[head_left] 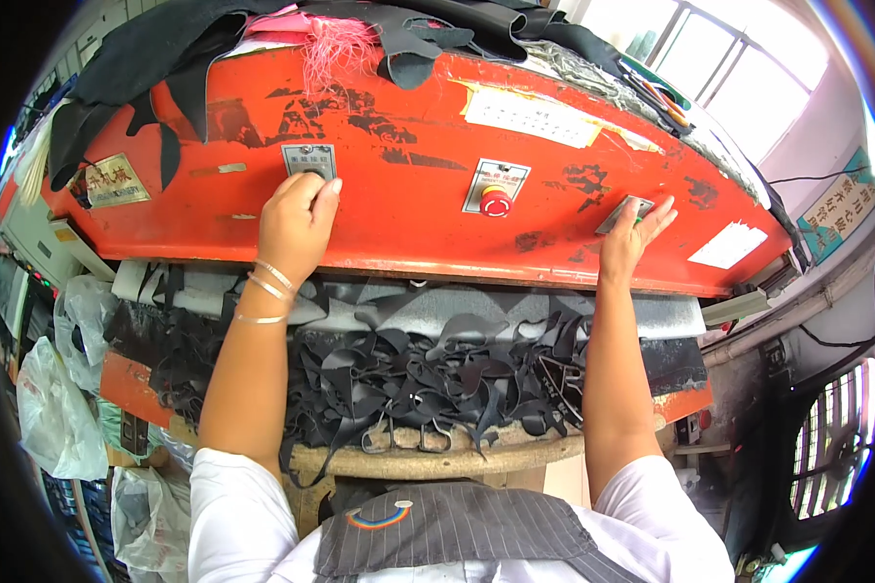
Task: Using a hydraulic press and metal dies to cut shoe components from a leather sheet.
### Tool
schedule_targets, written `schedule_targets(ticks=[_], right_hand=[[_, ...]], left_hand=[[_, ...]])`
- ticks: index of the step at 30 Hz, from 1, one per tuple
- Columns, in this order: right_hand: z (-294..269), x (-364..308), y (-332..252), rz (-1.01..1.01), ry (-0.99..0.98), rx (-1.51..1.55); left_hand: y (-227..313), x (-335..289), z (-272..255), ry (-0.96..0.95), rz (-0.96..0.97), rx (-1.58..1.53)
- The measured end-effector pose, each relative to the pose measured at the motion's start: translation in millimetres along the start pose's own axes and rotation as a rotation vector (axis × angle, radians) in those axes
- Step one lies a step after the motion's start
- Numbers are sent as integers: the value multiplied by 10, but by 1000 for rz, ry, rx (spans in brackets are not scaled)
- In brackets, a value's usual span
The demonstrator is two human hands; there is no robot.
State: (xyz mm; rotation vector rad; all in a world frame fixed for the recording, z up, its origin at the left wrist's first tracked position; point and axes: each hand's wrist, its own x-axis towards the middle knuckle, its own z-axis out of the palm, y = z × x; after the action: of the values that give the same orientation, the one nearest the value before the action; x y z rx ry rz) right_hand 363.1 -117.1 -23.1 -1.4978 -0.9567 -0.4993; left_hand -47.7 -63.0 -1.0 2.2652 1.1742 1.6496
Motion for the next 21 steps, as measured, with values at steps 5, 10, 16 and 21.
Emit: schedule_targets(ticks=[5, 10, 16, 21], right_hand=[[-654, -434, 19, -24, -124, 42], [-723, -1188, -144, 128, -464, 226], [-340, -1763, -599, 64, -851, 238], [-3, -1696, -557, 12, -1029, 140]], left_hand=[[537, -1148, -393, -512, -307, -75], [847, -2528, -633, -718, -363, -13], [970, -2788, -552, -564, -263, 152], [921, -2732, -511, -484, -421, 75]])
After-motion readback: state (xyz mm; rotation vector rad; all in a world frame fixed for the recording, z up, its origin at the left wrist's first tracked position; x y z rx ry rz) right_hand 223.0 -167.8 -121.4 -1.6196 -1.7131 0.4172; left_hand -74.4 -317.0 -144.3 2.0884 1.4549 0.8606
